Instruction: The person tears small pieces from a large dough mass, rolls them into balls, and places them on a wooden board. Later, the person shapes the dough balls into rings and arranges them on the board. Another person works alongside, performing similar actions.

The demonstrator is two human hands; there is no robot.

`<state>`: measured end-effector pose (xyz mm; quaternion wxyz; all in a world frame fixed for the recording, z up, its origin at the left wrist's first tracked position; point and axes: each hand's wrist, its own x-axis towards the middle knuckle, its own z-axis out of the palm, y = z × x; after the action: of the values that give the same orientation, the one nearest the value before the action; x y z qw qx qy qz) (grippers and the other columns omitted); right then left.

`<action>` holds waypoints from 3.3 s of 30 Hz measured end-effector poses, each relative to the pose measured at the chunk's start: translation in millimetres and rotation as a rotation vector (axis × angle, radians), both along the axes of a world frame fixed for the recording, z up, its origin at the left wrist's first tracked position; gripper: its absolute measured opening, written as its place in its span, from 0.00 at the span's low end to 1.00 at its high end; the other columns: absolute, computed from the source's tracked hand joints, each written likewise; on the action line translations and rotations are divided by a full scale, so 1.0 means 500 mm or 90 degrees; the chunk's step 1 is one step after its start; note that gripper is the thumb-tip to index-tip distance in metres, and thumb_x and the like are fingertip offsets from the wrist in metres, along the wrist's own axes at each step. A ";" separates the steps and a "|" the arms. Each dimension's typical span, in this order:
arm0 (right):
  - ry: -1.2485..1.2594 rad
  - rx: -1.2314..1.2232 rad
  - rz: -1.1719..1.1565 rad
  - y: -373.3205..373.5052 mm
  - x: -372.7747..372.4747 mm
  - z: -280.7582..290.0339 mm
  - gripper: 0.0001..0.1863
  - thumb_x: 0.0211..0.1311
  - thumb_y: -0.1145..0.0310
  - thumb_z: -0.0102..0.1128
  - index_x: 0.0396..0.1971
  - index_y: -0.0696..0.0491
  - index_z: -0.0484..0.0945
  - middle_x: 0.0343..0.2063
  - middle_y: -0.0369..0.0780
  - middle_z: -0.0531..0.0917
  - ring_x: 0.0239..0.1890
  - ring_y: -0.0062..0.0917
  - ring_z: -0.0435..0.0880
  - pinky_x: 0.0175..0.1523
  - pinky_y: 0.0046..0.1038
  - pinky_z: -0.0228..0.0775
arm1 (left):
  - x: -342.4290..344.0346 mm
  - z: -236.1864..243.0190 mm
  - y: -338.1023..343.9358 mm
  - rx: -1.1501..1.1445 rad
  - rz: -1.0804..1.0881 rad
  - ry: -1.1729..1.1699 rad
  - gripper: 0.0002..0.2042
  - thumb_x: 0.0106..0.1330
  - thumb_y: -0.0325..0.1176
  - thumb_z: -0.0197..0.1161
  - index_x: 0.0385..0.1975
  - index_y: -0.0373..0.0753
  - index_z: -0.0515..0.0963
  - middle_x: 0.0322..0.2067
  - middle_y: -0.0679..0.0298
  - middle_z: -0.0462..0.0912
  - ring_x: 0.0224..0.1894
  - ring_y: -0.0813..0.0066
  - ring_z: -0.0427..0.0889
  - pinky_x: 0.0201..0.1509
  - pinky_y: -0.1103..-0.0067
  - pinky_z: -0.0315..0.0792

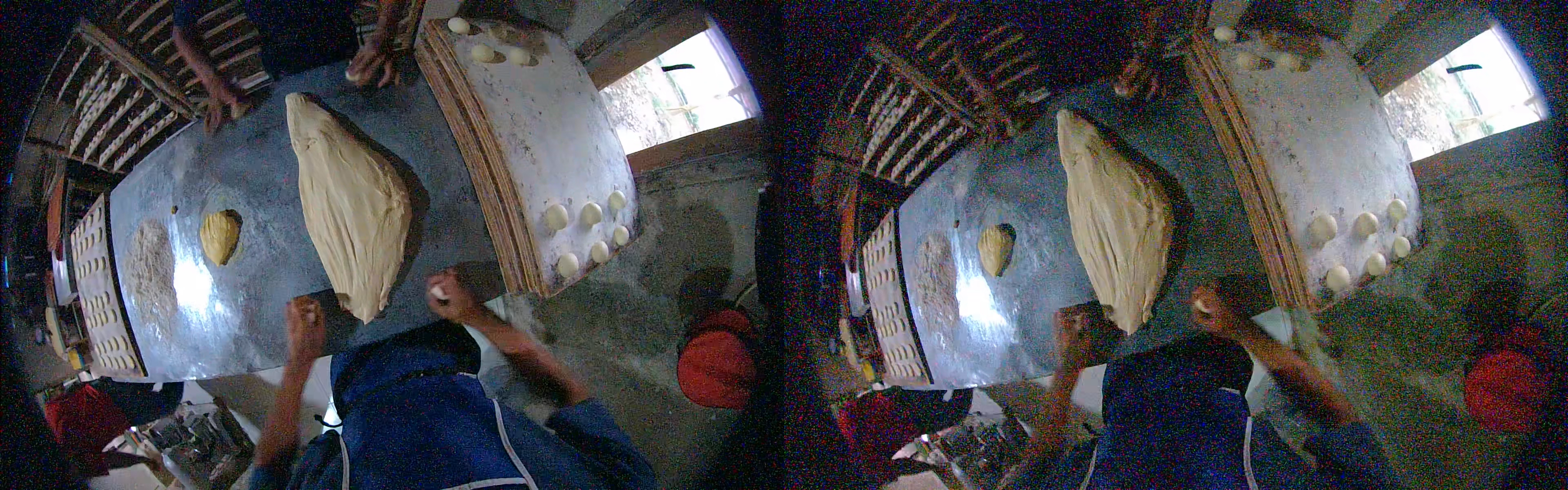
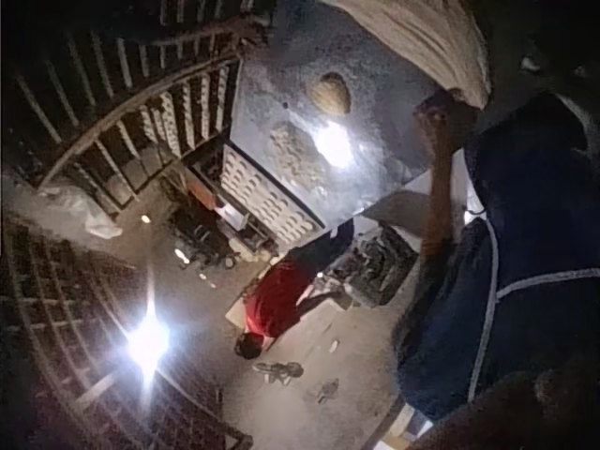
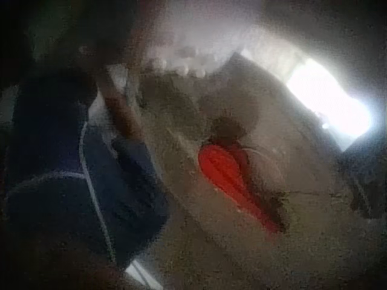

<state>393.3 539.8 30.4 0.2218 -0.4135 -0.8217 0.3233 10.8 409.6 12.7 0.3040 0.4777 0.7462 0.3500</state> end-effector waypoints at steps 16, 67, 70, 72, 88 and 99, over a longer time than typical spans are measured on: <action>-0.028 -0.014 -0.178 0.005 -0.121 0.024 0.16 0.53 0.69 0.71 0.38 0.56 0.74 0.33 0.49 0.78 0.37 0.45 0.80 0.44 0.42 0.71 | 0.011 -0.030 0.005 0.140 0.080 0.419 0.14 0.61 0.30 0.67 0.42 0.32 0.72 0.42 0.46 0.73 0.43 0.43 0.73 0.48 0.55 0.67; -0.066 0.007 0.153 -0.028 -0.137 0.210 0.38 0.56 0.58 0.72 0.63 0.54 0.66 0.49 0.58 0.76 0.53 0.56 0.76 0.57 0.48 0.74 | 0.373 0.289 -0.133 -0.152 0.201 -0.085 0.04 0.68 0.25 0.59 0.39 0.32 0.78 0.28 0.58 0.84 0.30 0.72 0.84 0.36 0.76 0.77; -0.200 0.057 0.131 -0.052 -0.247 0.163 0.38 0.57 0.54 0.70 0.65 0.53 0.67 0.56 0.58 0.72 0.55 0.55 0.76 0.59 0.49 0.72 | 0.321 0.239 -0.122 -0.211 0.200 -0.189 0.14 0.74 0.36 0.54 0.39 0.30 0.80 0.28 0.60 0.83 0.31 0.74 0.81 0.38 0.76 0.75; -0.160 -0.023 0.136 -0.076 -0.262 0.122 0.37 0.55 0.55 0.71 0.63 0.52 0.69 0.55 0.55 0.74 0.53 0.53 0.79 0.57 0.48 0.74 | 0.297 0.156 -0.106 -0.234 0.308 -0.445 0.18 0.76 0.42 0.52 0.44 0.31 0.80 0.32 0.59 0.84 0.35 0.73 0.81 0.43 0.75 0.75; 0.411 -1.045 -0.215 -0.113 -0.239 0.165 0.22 0.76 0.50 0.52 0.38 0.56 0.81 0.25 0.35 0.82 0.27 0.20 0.79 0.31 0.27 0.72 | 0.166 0.223 -0.041 -0.406 -0.202 -0.568 0.37 0.78 0.62 0.30 0.53 0.33 0.78 0.49 0.52 0.83 0.52 0.61 0.81 0.65 0.65 0.68; -0.507 -0.324 0.307 -0.203 -0.180 0.492 0.17 0.66 0.57 0.59 0.45 0.55 0.79 0.28 0.49 0.84 0.30 0.47 0.84 0.39 0.48 0.74 | 0.350 0.108 0.131 -0.309 0.144 -1.454 0.15 0.72 0.47 0.57 0.33 0.40 0.74 0.22 0.68 0.70 0.20 0.74 0.67 0.23 0.73 0.65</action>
<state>303.4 438.4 276.5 -0.2954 -0.3446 -0.8095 0.3725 185.6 475.3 66.7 0.8476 -0.2533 0.1253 0.4492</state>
